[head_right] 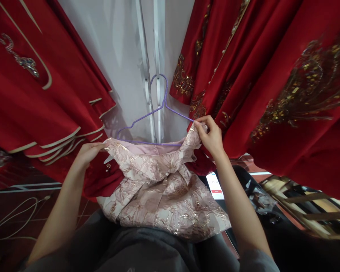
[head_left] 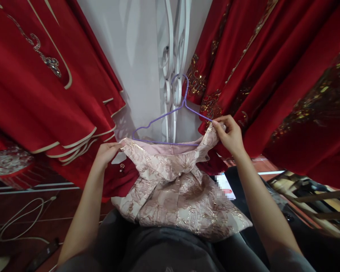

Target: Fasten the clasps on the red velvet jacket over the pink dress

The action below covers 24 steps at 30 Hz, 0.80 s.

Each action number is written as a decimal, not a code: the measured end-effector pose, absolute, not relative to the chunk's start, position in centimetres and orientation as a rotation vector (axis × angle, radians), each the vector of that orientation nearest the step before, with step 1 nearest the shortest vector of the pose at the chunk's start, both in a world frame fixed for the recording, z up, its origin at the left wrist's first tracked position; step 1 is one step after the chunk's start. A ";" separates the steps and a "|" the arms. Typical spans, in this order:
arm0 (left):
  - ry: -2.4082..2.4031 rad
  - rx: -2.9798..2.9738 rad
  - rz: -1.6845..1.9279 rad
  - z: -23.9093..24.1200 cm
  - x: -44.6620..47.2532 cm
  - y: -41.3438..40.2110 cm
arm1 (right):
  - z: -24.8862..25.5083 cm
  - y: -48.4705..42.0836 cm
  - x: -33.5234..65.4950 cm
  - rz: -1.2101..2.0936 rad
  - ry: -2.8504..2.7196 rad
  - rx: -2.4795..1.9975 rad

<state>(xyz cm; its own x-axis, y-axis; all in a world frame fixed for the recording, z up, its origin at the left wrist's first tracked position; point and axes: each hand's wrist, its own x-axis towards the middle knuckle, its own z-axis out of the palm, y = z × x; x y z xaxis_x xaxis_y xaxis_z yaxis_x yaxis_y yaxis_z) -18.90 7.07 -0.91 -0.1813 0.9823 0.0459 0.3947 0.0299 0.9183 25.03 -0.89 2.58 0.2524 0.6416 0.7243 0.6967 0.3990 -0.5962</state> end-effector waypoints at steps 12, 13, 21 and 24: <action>1.396 1.663 1.329 -0.6 -18.7 7.3 | 2.8 -0.9 25.3 0.000 -1.443 -1.265; 1.356 1.705 1.337 -0.1 -18.2 7.2 | 2.8 -0.9 25.3 0.014 -1.444 -1.259; 0.955 2.192 1.095 5.3 -11.9 6.0 | 2.9 -1.1 25.2 0.050 -1.442 -1.259; 0.976 2.315 1.043 5.9 -11.4 6.4 | 3.0 -1.1 25.3 0.054 -1.451 -1.269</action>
<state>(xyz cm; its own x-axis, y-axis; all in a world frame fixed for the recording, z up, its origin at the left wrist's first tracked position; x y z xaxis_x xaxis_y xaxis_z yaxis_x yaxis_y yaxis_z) -11.39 6.43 5.91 0.4724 0.7408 0.4776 0.4275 -0.6665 0.6108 25.34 -1.10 3.01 0.2344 0.6945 0.6802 0.6423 0.4146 -0.6447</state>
